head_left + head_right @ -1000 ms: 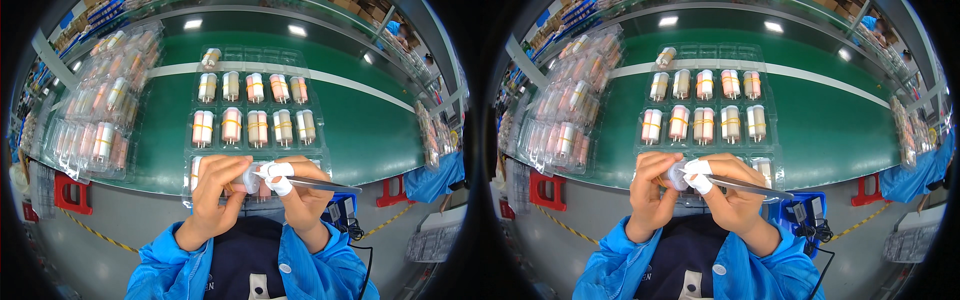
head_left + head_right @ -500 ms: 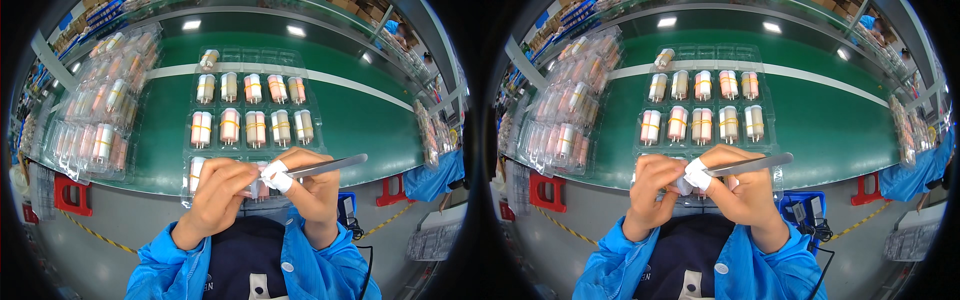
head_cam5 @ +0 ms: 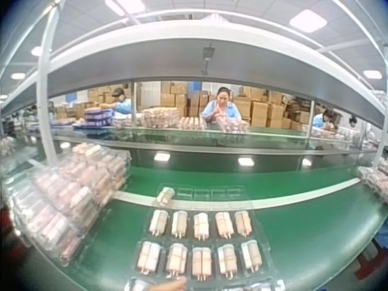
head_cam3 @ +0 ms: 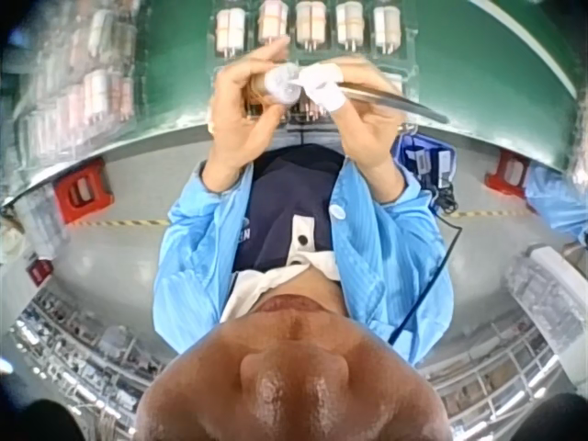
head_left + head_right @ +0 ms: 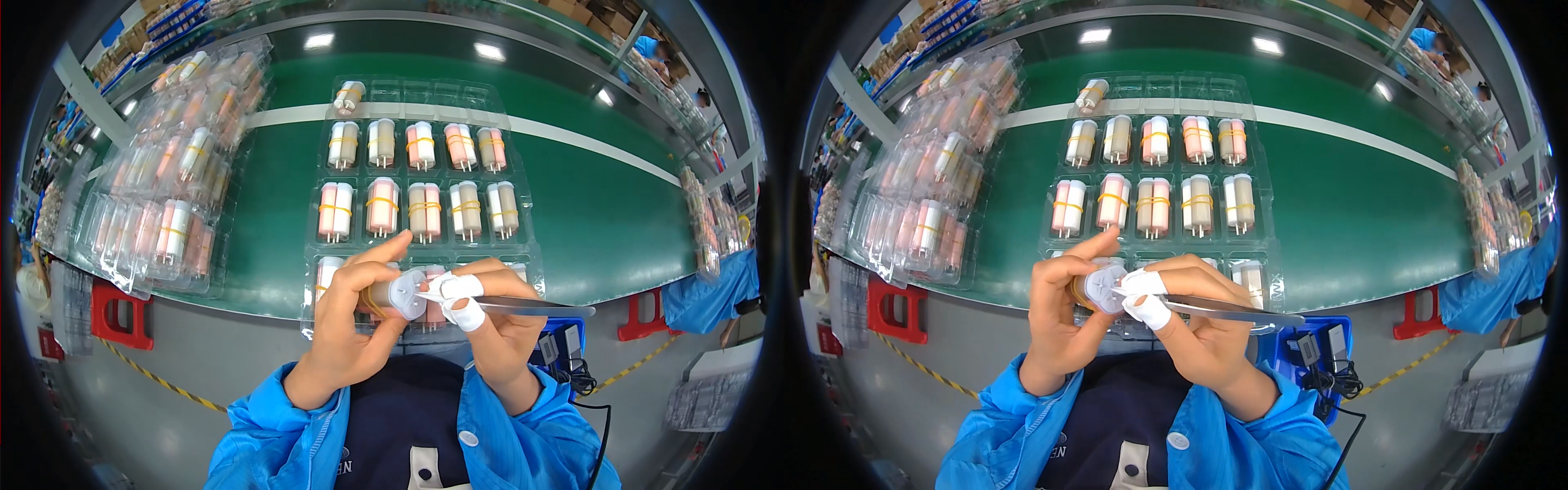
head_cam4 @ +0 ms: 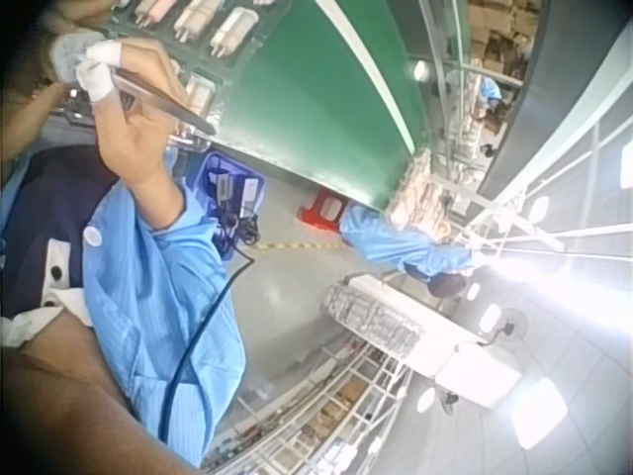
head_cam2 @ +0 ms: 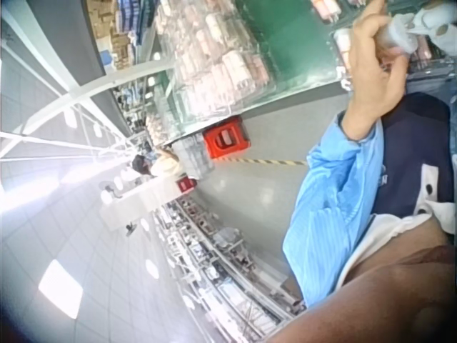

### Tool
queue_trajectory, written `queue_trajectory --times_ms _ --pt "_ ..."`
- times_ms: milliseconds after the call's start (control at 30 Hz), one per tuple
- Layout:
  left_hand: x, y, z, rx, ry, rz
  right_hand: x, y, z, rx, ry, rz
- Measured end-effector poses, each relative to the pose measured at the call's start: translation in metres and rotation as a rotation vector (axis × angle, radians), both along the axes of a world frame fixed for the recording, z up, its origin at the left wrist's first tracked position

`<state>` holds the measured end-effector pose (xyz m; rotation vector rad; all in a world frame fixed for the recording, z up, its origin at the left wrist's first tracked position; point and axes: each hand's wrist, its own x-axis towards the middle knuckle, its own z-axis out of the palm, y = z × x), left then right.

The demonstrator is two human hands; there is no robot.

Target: The person uses tweezers to insert a small white component into a cylindrical object with a rubber band. They repeat this process for several items, placing the finished units into a clear plastic tray on the assembly line.

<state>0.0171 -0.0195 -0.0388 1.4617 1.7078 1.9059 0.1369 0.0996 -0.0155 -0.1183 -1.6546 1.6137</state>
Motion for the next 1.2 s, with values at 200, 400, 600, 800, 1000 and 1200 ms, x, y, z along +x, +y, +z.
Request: queue_trajectory --times_ms 200,400,600,800,1000,1200 --pt "0.006 -0.005 0.011 -0.087 -0.183 -0.126 -0.006 0.005 -0.006 -0.014 0.058 -0.028" --pt "0.005 -0.004 0.004 -0.039 -0.155 -0.137 -0.003 0.011 -0.002 0.179 0.031 -0.071" --pt "0.005 -0.005 0.003 -0.028 -0.206 -0.168 -0.001 0.013 0.002 0.259 0.009 -0.078" --pt "0.005 -0.006 0.003 -0.021 -0.226 -0.196 -0.001 0.013 0.003 0.263 0.002 -0.086" --pt "0.004 -0.005 0.002 -0.014 -0.230 -0.211 -0.001 0.013 0.003 0.263 -0.013 -0.072" --pt "0.003 -0.006 0.000 -0.025 -0.226 -0.203 -0.001 0.012 0.004 0.260 -0.029 -0.058"
